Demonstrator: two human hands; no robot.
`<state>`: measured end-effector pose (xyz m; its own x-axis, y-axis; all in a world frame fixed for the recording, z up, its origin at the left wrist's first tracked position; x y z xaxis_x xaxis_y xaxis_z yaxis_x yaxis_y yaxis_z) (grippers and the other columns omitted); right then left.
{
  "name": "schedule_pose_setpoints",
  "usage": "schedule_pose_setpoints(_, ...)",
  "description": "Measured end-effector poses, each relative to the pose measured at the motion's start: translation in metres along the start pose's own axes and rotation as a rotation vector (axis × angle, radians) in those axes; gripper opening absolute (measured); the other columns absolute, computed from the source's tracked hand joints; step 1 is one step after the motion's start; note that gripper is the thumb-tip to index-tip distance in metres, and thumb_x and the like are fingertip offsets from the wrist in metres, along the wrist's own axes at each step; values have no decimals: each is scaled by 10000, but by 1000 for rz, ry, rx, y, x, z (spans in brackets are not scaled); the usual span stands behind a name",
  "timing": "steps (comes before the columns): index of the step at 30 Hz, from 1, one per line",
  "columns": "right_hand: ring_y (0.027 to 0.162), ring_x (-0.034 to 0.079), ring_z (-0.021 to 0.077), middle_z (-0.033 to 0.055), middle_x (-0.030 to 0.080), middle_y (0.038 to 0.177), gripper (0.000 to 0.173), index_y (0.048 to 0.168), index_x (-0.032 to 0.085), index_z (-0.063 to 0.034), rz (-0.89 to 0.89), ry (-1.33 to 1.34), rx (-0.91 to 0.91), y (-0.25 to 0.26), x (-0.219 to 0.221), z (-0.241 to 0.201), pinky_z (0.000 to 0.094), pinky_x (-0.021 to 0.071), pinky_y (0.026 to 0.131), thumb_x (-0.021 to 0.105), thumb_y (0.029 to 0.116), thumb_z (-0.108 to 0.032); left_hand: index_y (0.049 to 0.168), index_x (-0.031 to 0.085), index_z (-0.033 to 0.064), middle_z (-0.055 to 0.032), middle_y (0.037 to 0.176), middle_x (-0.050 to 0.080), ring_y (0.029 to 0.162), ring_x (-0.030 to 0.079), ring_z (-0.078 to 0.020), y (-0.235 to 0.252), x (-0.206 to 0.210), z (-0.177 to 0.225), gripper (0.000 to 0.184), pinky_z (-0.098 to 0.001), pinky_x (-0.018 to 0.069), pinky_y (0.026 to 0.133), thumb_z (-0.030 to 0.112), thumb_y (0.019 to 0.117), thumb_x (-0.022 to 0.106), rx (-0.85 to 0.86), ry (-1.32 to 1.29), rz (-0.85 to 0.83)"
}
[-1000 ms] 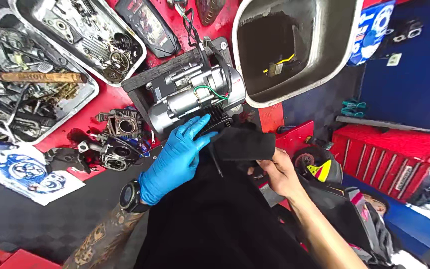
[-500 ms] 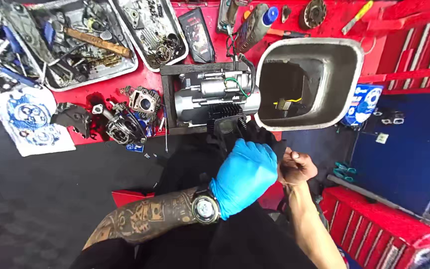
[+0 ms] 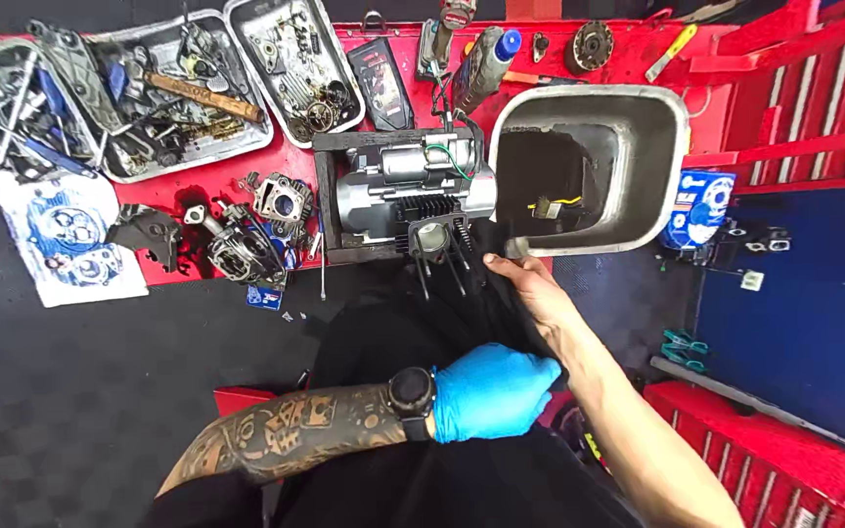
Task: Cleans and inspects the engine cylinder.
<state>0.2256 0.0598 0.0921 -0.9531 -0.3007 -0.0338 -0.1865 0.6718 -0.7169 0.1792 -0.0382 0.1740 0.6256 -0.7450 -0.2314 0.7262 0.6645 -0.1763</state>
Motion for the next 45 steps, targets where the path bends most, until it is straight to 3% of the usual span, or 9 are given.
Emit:
schedule_pose_setpoints(7,817,716,126,56,730,908,193,1123,665,-36,38,3,73,6,13,4,316,616,761,547,1062,-176,1330,624,45,-120,1210,702,1147,663,-287,-57,-37,7,458,-483,516,1000,362,1000,621,25,198,-43)
schedule_pose_setpoints(11,898,712,121,49,728,976,325,1177,661,-69,88,-42,98,17,19,5,338,612,819,456,1105,-310,1298,701,149,-13,1180,742,1122,681,-137,-94,-144,-11,330,-386,547,1000,298,1020,603,20,88,319)
schedule_pose_setpoints(14,902,696,108,36,708,977,306,1189,635,-90,134,-112,130,18,24,3,336,597,821,447,1104,-316,1213,748,152,-23,1234,723,1156,659,-164,-82,-207,-70,261,-420,526,1008,270,1023,615,-108,254,610)
schedule_pose_setpoints(18,879,696,103,14,712,936,262,1105,674,-106,151,-156,178,13,26,3,343,595,806,479,1086,-279,1237,735,147,-65,1388,648,1333,566,-255,-25,-191,-132,296,-483,408,1156,131,1027,528,26,417,365)
schedule_pose_setpoints(23,889,663,80,-2,683,946,253,1127,664,-126,154,-327,192,12,28,-7,339,558,809,456,1074,-261,1434,587,120,-110,1586,463,1483,409,-296,-14,-169,-161,625,-511,330,1215,-77,842,549,65,389,37)
schedule_pose_setpoints(28,928,664,120,36,696,980,394,1232,672,-109,196,-396,275,14,29,-9,413,541,807,385,1023,-279,1613,363,229,-172,1719,134,1588,112,-367,-10,-151,-178,873,-601,159,1259,343,855,780,82,539,-81)
schedule_pose_setpoints(32,678,604,154,4,583,714,444,937,643,-148,243,-456,246,14,39,-15,434,493,617,458,1037,-540,1575,434,202,-144,1686,275,1556,255,-335,0,-149,-182,812,-557,229,1245,596,904,666,193,606,26)
schedule_pose_setpoints(38,608,555,150,-23,518,635,359,837,603,-171,300,-481,212,11,42,-12,425,446,574,490,1032,-450,1539,491,212,-186,1607,413,1444,437,-396,-1,-146,-182,722,-569,389,1128,656,970,517,231,706,185)
schedule_pose_setpoints(45,532,490,146,-15,469,595,325,802,568,-149,263,-533,119,11,37,-21,377,398,507,503,1059,-337,1466,542,29,-174,1506,551,1395,515,-356,-3,-145,-169,666,-560,328,1168,534,1032,512,447,769,243)
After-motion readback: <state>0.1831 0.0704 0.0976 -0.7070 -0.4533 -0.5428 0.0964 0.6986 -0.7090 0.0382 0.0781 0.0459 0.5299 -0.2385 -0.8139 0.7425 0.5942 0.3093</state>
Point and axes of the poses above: each hand's wrist, its own y-axis towards the middle knuckle, its own x-axis out of the palm, z = x × y, the point moved 8 cm from there along y, towards the middle knuckle
